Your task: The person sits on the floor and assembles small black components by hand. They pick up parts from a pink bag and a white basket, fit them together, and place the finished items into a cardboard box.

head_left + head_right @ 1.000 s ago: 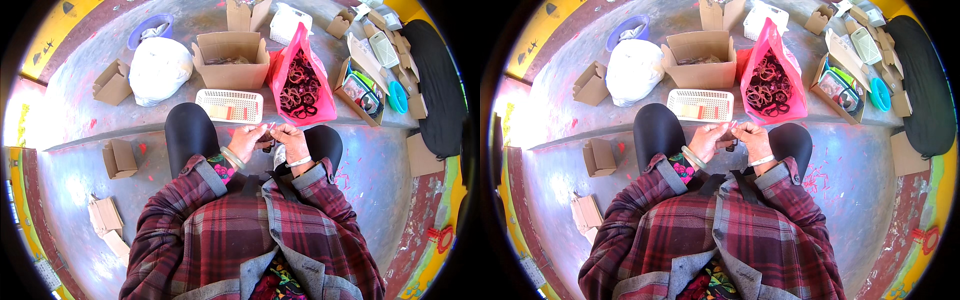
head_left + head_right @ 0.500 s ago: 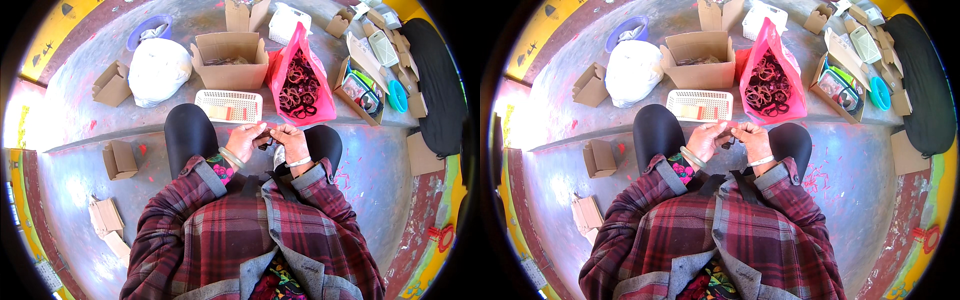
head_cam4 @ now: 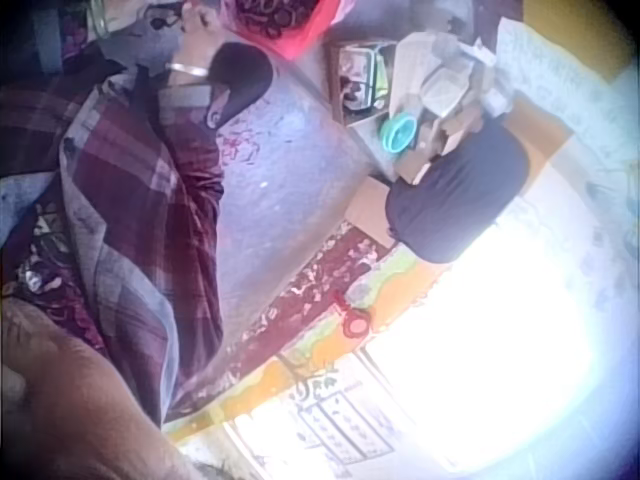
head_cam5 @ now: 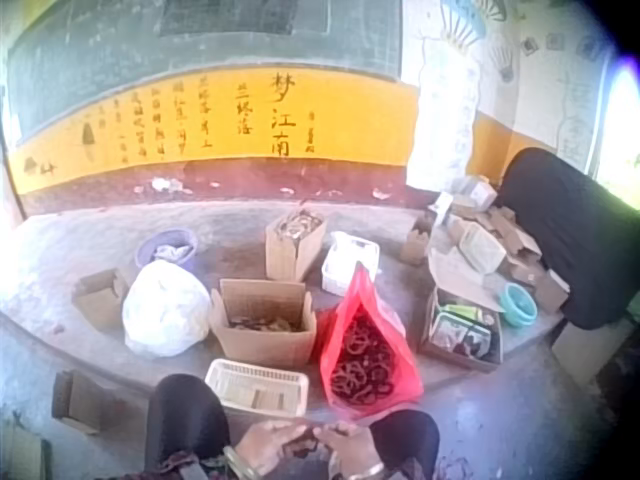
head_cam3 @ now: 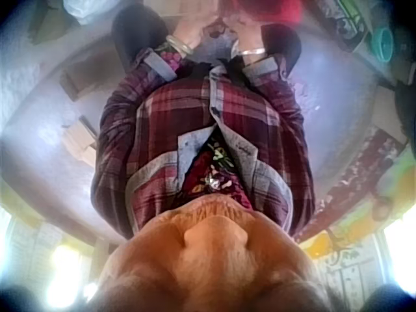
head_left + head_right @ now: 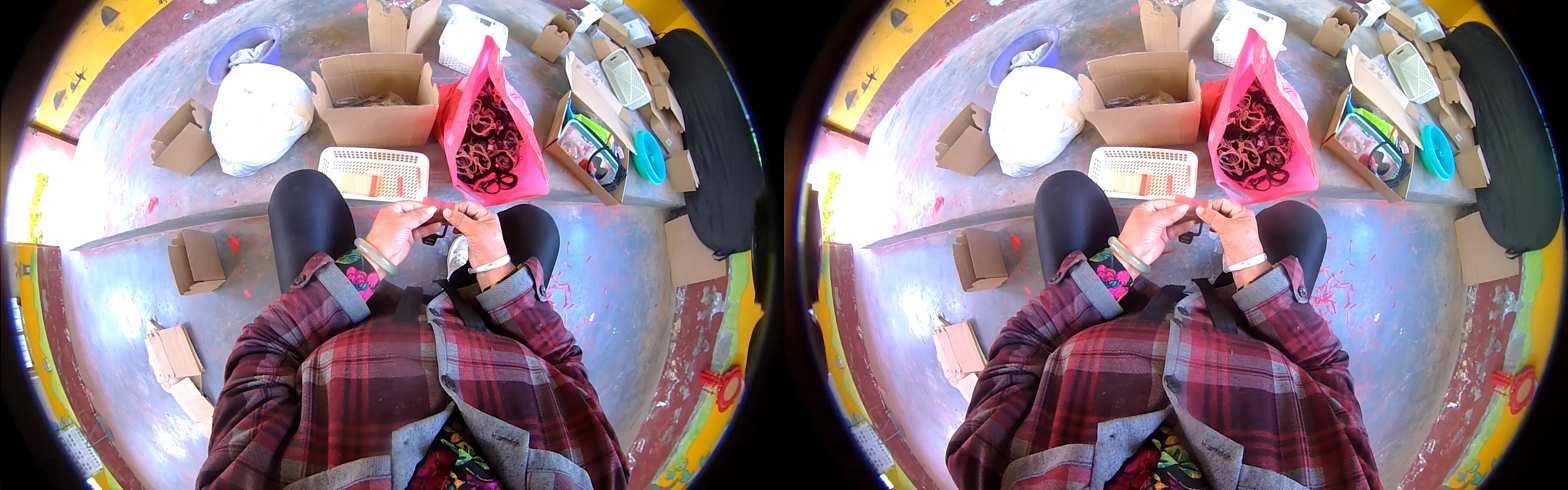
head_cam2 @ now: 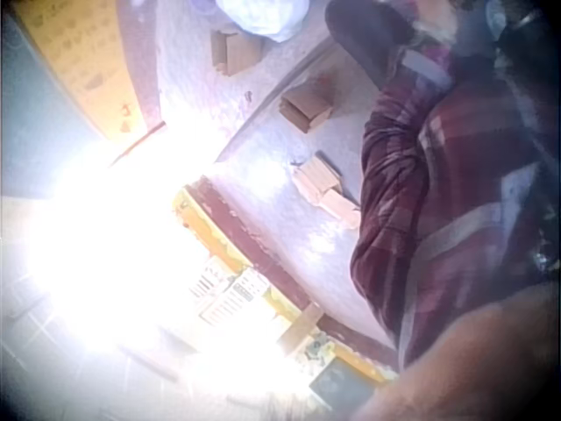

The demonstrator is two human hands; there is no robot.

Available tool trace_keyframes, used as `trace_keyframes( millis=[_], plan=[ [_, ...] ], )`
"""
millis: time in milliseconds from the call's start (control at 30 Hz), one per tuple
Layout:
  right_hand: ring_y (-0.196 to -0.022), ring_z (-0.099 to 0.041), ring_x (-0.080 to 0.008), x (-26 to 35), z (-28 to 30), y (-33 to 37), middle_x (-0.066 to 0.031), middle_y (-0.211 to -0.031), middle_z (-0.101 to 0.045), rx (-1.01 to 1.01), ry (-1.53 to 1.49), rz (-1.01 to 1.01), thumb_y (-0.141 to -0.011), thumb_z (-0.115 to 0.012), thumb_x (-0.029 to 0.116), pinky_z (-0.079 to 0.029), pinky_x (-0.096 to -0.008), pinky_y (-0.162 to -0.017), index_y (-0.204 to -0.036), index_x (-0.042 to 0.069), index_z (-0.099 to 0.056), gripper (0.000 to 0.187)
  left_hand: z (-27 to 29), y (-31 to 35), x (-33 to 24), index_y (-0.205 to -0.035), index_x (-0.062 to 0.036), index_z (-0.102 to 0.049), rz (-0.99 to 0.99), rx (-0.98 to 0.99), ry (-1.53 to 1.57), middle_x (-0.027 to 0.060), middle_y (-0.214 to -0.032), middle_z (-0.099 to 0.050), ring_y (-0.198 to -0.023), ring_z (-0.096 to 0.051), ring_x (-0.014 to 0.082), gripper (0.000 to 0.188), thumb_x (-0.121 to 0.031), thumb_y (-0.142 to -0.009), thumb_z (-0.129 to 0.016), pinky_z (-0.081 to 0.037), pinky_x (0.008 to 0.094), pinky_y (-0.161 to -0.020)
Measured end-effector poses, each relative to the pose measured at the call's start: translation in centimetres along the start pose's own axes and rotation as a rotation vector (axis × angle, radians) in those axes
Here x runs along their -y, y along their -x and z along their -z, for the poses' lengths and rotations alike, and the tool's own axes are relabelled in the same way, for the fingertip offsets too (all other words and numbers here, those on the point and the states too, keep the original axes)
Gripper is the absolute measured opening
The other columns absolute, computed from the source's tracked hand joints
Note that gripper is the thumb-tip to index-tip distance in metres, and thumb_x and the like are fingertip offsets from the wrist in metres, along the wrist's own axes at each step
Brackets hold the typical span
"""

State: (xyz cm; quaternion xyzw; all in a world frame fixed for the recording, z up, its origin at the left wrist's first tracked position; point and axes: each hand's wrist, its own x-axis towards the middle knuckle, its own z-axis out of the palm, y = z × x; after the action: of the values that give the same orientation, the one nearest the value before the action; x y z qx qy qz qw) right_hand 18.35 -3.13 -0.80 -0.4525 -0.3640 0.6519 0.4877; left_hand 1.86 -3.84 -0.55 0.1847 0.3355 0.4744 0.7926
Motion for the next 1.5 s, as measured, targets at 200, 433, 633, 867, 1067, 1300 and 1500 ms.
trace_keyframes(
  millis=[200, 433, 633, 867, 1067, 1300, 1500],
  plan=[
    [-0.064, -0.049, -0.0062, 0.6, -0.1, 0.3, 0.0004, -0.070, -0.060, -0.020, 0.031, -0.018, -0.080, -0.066, 0.009, -0.039, -0.0209, -0.061, -0.078, 0.002, -0.064, 0.008, 0.4, -0.2, 0.3, -0.097, 0.0070, -0.058, -0.028, 0.038, 0.107, 0.0151, -0.101, -0.062, -0.089, -0.062, 0.0181, 0.015, -0.003, -0.086, -0.055, -0.052, 0.0258, -0.082],
    [-0.070, -0.054, -0.0064, 0.9, -0.8, 0.7, -0.0017, -0.076, -0.063, 0.022, 0.065, 0.080, -0.086, -0.060, 0.014, -0.043, -0.0207, -0.067, -0.084, -0.001, -0.064, 0.016, 0.4, -0.5, -0.2, -0.101, 0.0097, -0.056, -0.001, 0.049, 0.119, 0.0161, -0.104, -0.060, -0.091, -0.061, 0.0180, 0.020, -0.004, -0.087, -0.054, -0.051, 0.0241, -0.083],
    [-0.071, -0.055, -0.0075, 0.6, -0.6, 0.6, -0.0027, -0.079, -0.063, 0.025, 0.071, 0.078, -0.086, -0.059, 0.011, -0.044, -0.0216, -0.067, -0.087, -0.002, -0.063, 0.014, 0.4, -0.4, -0.3, -0.104, 0.0102, -0.056, -0.018, 0.026, 0.041, 0.0158, -0.104, -0.061, -0.093, -0.061, 0.0192, 0.022, -0.004, -0.088, -0.052, -0.051, 0.0253, -0.084],
    [-0.070, -0.059, -0.0252, 2.0, -1.8, 0.9, -0.0113, -0.078, -0.060, -0.071, 0.891, 0.801, -0.076, -0.064, 0.004, -0.047, -0.0298, -0.064, -0.088, 0.002, -0.064, 0.012, 0.6, -0.9, 0.8, -0.101, 0.0068, -0.060, -0.035, -0.118, -0.286, 0.0114, -0.097, -0.063, -0.088, -0.062, 0.0165, 0.018, -0.004, -0.088, -0.052, -0.050, 0.0254, -0.082],
    [-0.075, -0.058, -0.0302, 1.0, -1.7, 1.2, -0.0125, -0.081, -0.060, 0.024, 0.993, 0.726, -0.075, -0.061, 0.002, -0.046, -0.0357, -0.065, -0.090, 0.001, -0.065, 0.015, 1.9, -1.6, 2.3, -0.101, 0.0054, -0.061, -0.037, -0.008, -0.493, 0.0062, -0.096, -0.062, -0.086, -0.059, 0.0110, 0.019, -0.005, -0.089, -0.051, -0.048, 0.0227, -0.077],
    [-0.074, -0.057, -0.0306, 1.5, -1.8, 1.4, -0.0112, -0.079, -0.058, 0.029, 1.162, 0.782, -0.075, -0.060, 0.007, -0.046, -0.0383, -0.065, -0.087, 0.003, -0.063, 0.014, 2.0, -1.3, 2.2, -0.098, 0.0059, -0.061, -0.131, 0.021, -0.608, 0.0045, -0.091, -0.063, -0.081, -0.058, 0.0089, 0.019, -0.007, -0.091, -0.049, -0.047, 0.0226, -0.071],
    [-0.072, -0.055, -0.0280, 1.1, -1.3, 1.6, -0.0096, -0.073, -0.055, 0.094, 1.487, 0.804, -0.072, -0.054, 0.014, -0.043, -0.0382, -0.066, -0.076, 0.006, -0.058, 0.010, 1.0, -0.7, 1.5, -0.096, 0.0012, -0.061, -0.436, 0.034, -1.291, 0.0214, -0.075, -0.060, -0.068, -0.063, 0.0259, 0.020, -0.010, -0.084, -0.050, -0.047, 0.0320, -0.061]
  ],
)
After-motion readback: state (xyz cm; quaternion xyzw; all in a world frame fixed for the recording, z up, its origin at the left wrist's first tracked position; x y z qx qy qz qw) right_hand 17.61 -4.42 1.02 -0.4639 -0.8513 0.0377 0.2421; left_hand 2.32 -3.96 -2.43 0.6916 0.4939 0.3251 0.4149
